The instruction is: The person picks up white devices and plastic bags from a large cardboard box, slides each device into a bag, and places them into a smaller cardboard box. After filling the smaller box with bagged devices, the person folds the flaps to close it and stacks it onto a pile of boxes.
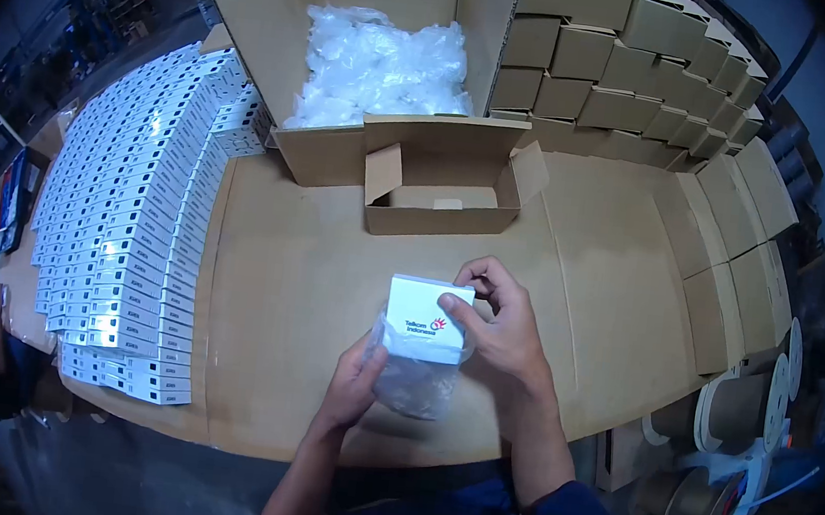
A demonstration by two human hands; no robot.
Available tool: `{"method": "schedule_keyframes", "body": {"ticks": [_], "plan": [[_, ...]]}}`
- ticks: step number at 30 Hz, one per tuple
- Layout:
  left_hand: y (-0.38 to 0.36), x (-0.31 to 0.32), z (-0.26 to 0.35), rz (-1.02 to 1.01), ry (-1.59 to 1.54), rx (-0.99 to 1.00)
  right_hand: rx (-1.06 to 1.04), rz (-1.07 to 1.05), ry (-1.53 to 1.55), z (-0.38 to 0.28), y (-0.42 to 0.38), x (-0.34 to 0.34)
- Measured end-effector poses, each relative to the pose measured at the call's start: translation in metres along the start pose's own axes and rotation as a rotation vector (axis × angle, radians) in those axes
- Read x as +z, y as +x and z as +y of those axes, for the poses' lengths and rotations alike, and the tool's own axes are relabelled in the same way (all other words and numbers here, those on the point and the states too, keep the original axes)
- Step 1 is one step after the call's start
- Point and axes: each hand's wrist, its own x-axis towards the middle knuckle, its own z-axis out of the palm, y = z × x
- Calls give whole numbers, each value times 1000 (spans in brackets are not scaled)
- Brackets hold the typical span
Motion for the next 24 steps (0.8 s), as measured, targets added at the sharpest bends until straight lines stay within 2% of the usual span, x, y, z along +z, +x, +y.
{"method": "schedule_keyframes", "body": {"ticks": [2, 3, 5, 6, 7, 11, 15, 17, 20, 22, 24], "plan": [[1, -1, -3, 51, -8, -37, 115, -24, 167, 0, -3, 4], [2, 1, -4, 73, -127, -39, 173, -35, 251, 0, -5, 6], [4, 6, -6, 116, -367, -42, 45, 27, 511, 11, -12, 11], [5, 6, -5, 137, -386, -25, -23, 56, 640, 19, -16, 15], [5, 7, -3, 159, -404, -7, -16, -10, 712, 30, -23, 12], [9, 3, -8, 154, -337, 47, 102, 26, 725, 57, -44, 30], [10, -2, -11, 148, -100, 100, 92, 173, 654, 47, -42, 36], [9, -16, -15, 103, 83, 105, -8, 140, 692, 49, -39, 33], [10, -10, -2, 126, 230, 216, -98, 59, 733, 51, -37, 24], [9, 3, 15, 53, 138, 235, -190, 2, 780, 48, -33, 22], [10, 3, 15, 26, 122, 273, -159, -8, 858, 47, -33, 25]]}}
